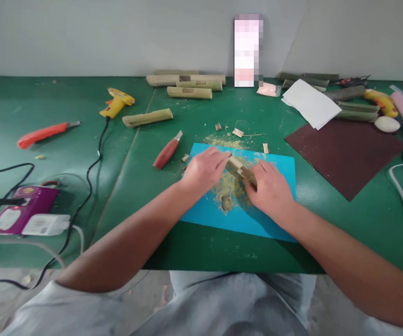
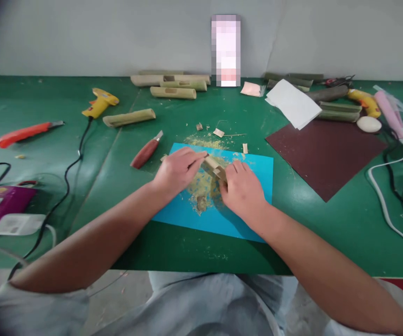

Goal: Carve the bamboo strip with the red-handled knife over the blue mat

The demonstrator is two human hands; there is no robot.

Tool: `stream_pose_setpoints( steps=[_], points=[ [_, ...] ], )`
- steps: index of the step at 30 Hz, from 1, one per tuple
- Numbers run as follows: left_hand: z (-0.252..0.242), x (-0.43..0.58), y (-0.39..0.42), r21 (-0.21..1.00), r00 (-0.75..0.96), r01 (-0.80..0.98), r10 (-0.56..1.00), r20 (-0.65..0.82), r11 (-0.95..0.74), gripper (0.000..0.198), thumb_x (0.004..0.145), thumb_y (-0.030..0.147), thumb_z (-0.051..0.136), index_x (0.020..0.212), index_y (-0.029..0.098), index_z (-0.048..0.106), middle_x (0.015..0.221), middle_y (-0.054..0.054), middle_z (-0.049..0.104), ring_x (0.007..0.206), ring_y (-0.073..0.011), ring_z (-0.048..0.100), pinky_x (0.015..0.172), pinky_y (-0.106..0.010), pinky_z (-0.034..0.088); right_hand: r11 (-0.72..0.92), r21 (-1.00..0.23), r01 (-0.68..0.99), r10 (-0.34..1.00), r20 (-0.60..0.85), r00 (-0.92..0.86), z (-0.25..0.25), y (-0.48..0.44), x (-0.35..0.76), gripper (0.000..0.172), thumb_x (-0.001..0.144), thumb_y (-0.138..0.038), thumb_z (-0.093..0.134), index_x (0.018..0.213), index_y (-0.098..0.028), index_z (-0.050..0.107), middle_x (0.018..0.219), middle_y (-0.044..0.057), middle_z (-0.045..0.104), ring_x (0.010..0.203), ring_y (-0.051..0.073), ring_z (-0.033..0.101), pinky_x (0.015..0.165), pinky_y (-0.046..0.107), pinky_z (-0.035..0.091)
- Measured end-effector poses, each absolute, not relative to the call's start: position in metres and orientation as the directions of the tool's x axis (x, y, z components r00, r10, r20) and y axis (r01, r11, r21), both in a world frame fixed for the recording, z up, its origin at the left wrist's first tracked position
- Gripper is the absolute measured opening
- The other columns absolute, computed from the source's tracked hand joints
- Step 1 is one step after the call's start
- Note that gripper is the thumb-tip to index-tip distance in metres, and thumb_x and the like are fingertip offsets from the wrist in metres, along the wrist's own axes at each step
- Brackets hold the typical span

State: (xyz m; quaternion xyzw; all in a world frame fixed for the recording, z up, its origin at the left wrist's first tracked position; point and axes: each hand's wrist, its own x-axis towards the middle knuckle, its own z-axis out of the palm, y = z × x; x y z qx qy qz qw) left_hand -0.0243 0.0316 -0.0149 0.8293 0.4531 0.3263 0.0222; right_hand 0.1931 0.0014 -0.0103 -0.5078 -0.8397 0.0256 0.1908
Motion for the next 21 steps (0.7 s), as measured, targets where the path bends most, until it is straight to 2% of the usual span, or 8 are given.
stream_pose_setpoints(
  steps=[2, 5, 9, 12, 14, 17, 21],
  points=[
    [-0.0142, -0.0223, 0.0293, 0.334, 0.371, 0.745, 0.775, 0.512, -0.577, 0.029, 0.106, 0.027, 0.050, 0.108, 0.015, 0.076, 0.088, -0.007, 0.073, 0.084, -0.0176, 0.071, 0.078, -0.030, 0.059, 0.483, -0.231, 0.845, 0.863, 0.290, -0.414, -0.0102, 0.0012, 0.1929, 0.010, 0.094, -0.023, 0.054, 0.093, -0.016, 0.061, 0.097, 0.015, 0.066, 0.093, 0.030, 0.060, 0.079, 0.043, 0.049],
    [-0.0129, -0.0209, 0.0271, 0.361, 0.462, 0.683, 0.759, 0.460, -0.635, 0.028, 0.106, 0.025, 0.049, 0.119, 0.017, 0.073, 0.102, -0.009, 0.076, 0.097, -0.0186, 0.073, 0.085, -0.030, 0.060, 0.488, -0.230, 0.842, 0.862, 0.281, -0.423, -0.0097, 0.0010, 0.1926, 0.010, 0.094, -0.022, 0.054, 0.093, -0.016, 0.061, 0.097, 0.015, 0.066, 0.094, 0.030, 0.060, 0.080, 0.043, 0.049],
    [-0.0120, -0.0231, 0.0286, 0.315, 0.365, 0.764, 0.779, 0.509, -0.564, 0.031, 0.107, 0.029, 0.048, 0.106, 0.016, 0.076, 0.086, -0.007, 0.073, 0.082, -0.0173, 0.070, 0.077, -0.030, 0.059, 0.477, -0.227, 0.849, 0.868, 0.270, -0.416, -0.0085, 0.0012, 0.1923, 0.010, 0.094, -0.023, 0.055, 0.094, -0.015, 0.062, 0.098, 0.015, 0.066, 0.094, 0.030, 0.061, 0.080, 0.043, 0.049],
    [-0.0128, -0.0233, 0.0287, 0.274, 0.487, 0.707, 0.729, 0.480, -0.652, 0.028, 0.106, 0.023, 0.048, 0.115, 0.016, 0.074, 0.096, -0.008, 0.075, 0.094, -0.0180, 0.072, 0.082, -0.029, 0.060, 0.478, -0.234, 0.847, 0.870, 0.262, -0.418, -0.0082, 0.0012, 0.1921, 0.009, 0.094, -0.023, 0.055, 0.092, -0.017, 0.061, 0.098, 0.015, 0.066, 0.095, 0.030, 0.061, 0.080, 0.043, 0.049],
    [-0.0138, -0.0224, 0.0289, 0.269, 0.492, 0.696, 0.715, 0.497, -0.666, 0.029, 0.106, 0.023, 0.049, 0.117, 0.015, 0.074, 0.098, -0.008, 0.076, 0.093, -0.0182, 0.073, 0.081, -0.029, 0.060, 0.475, -0.248, 0.844, 0.872, 0.265, -0.412, -0.0086, 0.0012, 0.1922, 0.008, 0.094, -0.022, 0.054, 0.092, -0.017, 0.061, 0.098, 0.015, 0.066, 0.094, 0.030, 0.061, 0.080, 0.043, 0.049],
    [-0.0149, -0.0204, 0.0305, 0.302, 0.398, 0.741, 0.755, 0.521, -0.600, 0.030, 0.106, 0.028, 0.049, 0.109, 0.014, 0.076, 0.089, -0.008, 0.074, 0.083, -0.0179, 0.071, 0.076, -0.030, 0.059, 0.475, -0.263, 0.840, 0.870, 0.283, -0.404, -0.0096, 0.0013, 0.1924, 0.008, 0.094, -0.022, 0.054, 0.093, -0.018, 0.060, 0.098, 0.015, 0.066, 0.095, 0.030, 0.060, 0.080, 0.043, 0.049],
    [-0.0149, -0.0204, 0.0331, 0.370, 0.458, 0.666, 0.747, 0.482, -0.648, 0.029, 0.106, 0.026, 0.050, 0.116, 0.015, 0.075, 0.102, -0.011, 0.076, 0.096, -0.0193, 0.073, 0.084, -0.031, 0.059, 0.483, -0.267, 0.834, 0.867, 0.282, -0.411, -0.0097, 0.0015, 0.1926, 0.007, 0.094, -0.022, 0.054, 0.093, -0.018, 0.060, 0.099, 0.015, 0.066, 0.095, 0.029, 0.060, 0.081, 0.043, 0.049]
  ],
)
